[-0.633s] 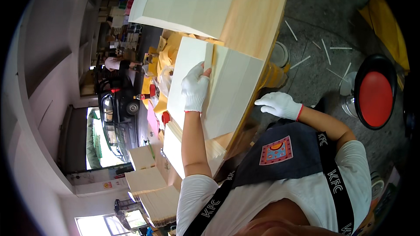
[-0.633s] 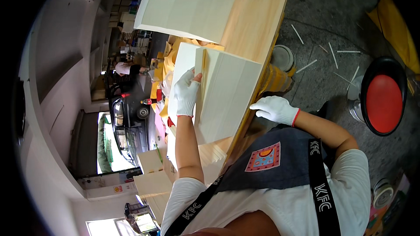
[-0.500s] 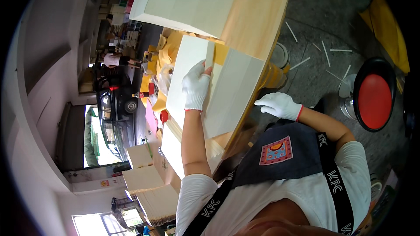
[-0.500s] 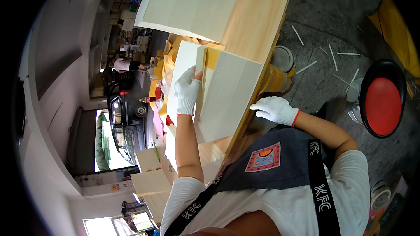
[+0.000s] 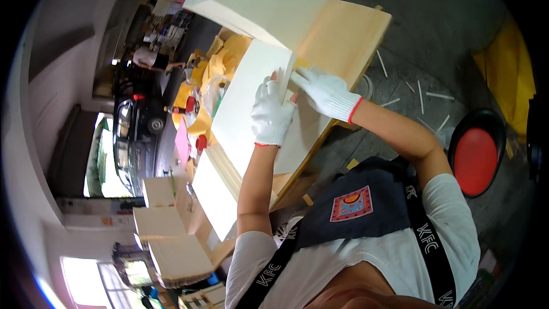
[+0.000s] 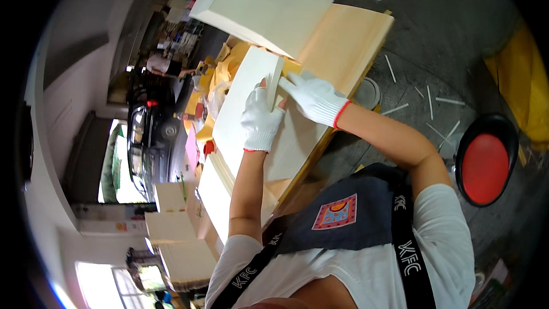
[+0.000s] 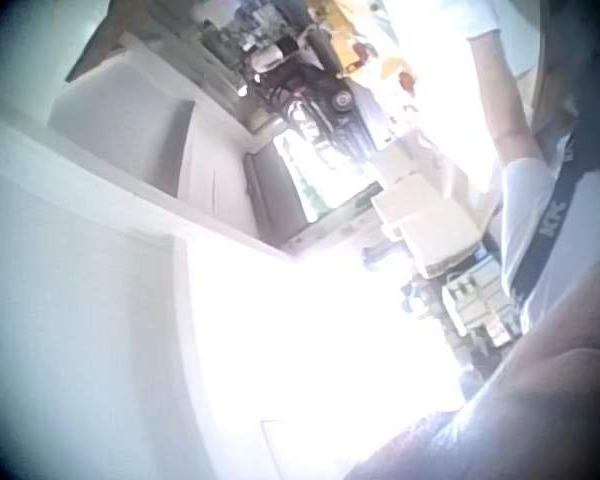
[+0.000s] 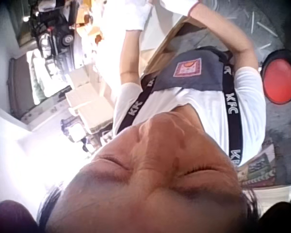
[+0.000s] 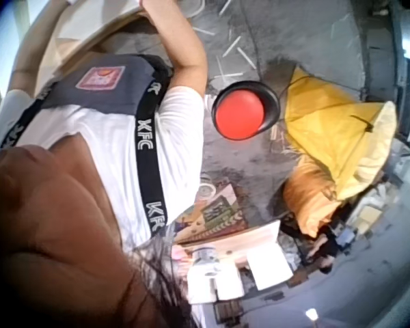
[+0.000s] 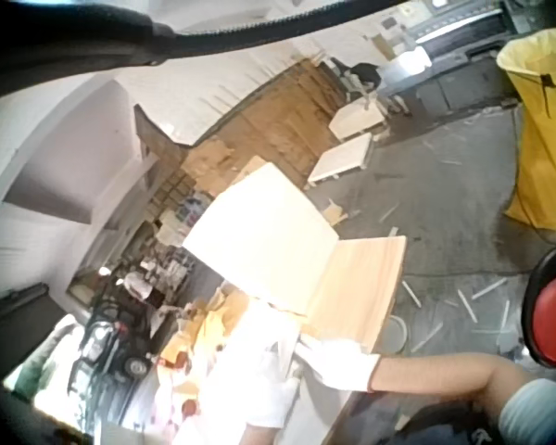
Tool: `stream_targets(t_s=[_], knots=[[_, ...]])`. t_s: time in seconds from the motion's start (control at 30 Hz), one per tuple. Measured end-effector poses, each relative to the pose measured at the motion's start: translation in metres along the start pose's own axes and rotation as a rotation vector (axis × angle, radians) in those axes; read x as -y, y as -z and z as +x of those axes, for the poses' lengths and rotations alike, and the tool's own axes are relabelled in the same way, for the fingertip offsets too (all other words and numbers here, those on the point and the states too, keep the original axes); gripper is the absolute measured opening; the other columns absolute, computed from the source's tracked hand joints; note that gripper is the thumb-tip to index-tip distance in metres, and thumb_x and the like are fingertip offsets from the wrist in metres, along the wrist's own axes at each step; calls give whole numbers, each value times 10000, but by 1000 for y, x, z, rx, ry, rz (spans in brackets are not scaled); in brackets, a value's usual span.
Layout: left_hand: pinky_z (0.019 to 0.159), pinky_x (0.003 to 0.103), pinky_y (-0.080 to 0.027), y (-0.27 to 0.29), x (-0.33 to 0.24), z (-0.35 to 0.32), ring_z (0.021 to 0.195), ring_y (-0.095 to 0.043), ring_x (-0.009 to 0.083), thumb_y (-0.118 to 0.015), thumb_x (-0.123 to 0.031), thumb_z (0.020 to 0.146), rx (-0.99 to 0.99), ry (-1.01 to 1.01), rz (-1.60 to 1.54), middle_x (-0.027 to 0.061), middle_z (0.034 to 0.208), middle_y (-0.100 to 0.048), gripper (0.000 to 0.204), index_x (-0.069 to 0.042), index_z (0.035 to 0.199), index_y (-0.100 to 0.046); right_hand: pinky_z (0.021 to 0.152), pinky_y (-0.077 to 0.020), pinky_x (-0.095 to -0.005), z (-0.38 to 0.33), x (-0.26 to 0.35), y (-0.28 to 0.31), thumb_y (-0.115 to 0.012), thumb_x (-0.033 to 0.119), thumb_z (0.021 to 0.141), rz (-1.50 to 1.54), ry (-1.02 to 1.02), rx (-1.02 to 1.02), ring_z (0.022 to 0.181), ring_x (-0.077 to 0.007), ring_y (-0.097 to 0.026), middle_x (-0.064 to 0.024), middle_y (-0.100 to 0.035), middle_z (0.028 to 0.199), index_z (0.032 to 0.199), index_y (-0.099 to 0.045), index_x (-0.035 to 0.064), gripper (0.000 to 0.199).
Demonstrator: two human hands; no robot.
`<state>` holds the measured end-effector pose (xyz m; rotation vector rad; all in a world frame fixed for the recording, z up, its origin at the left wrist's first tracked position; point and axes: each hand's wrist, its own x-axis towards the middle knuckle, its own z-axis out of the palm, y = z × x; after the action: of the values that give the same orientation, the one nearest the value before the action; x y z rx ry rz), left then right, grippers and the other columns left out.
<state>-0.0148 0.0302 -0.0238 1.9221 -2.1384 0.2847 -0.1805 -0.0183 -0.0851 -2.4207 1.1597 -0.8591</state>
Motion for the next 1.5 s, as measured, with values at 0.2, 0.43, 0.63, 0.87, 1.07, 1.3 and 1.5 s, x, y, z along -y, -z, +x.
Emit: stream_targets(t_s=[0.2,0.43,0.63,0.87,1.07,1.3,1.5], knots=[[961,479,-535,5,9,3,1146,-639,362,-649,-174,868,113,115,79,169,1301,-621,538,-88,1385,-529,680,-589,-454,0,5,-8,-598,80,875,-135,-26,40,919,-317,-716,-98,-470,1516,1524,-382,212,697],[802,479,-567,93,63,7,884,-715,402,-662,-229,878,-281,453,-117,229,980,-733,286,-80,1119,-703,797,-577,-498,1,-2,-17,-557,43,829,-174,-25,60,975,-393,-706,-136,-440,1572,1425,-475,265,641],[802,327,-577,152,182,-96,894,-703,210,-698,-12,901,-1032,211,-1133,107,1071,-719,278,45,1173,-681,758,-579,-469,1,68,9,-560,347,976,-265,-59,150,948,-341,-716,-137,-592,1399,1447,-502,180,503],[889,376,-581,159,201,-182,1099,-658,278,-471,-39,972,-1260,323,-1216,166,1292,-610,407,33,1368,-531,1189,-271,-505,-13,230,-86,-667,672,825,-257,403,313,1429,-333,-404,-196,-442,1552,1490,-453,29,950],[953,403,-561,141,245,-222,1164,-628,306,-411,-113,1000,-1275,388,-1339,169,1320,-605,425,50,1376,-522,1181,-247,-563,-25,236,-137,-741,605,786,-353,462,168,1448,-320,-391,-173,-449,1540,1491,-430,23,965],[976,431,-540,133,274,-220,1151,-629,304,-480,-184,1032,-1280,394,-1677,170,1300,-614,404,39,1367,-520,1237,-207,-533,-14,268,-98,-791,544,786,-19,376,106,1480,-411,-316,-226,-369,1576,1581,-323,74,1035],[1017,457,-525,139,287,-218,1189,-616,336,-437,-210,1041,-1281,406,-1733,180,1344,-600,426,32,1382,-515,1178,-284,-598,-3,320,-105,-784,552,789,55,653,-65,1408,-410,-411,-217,-419,1528,1553,-378,168,947]])
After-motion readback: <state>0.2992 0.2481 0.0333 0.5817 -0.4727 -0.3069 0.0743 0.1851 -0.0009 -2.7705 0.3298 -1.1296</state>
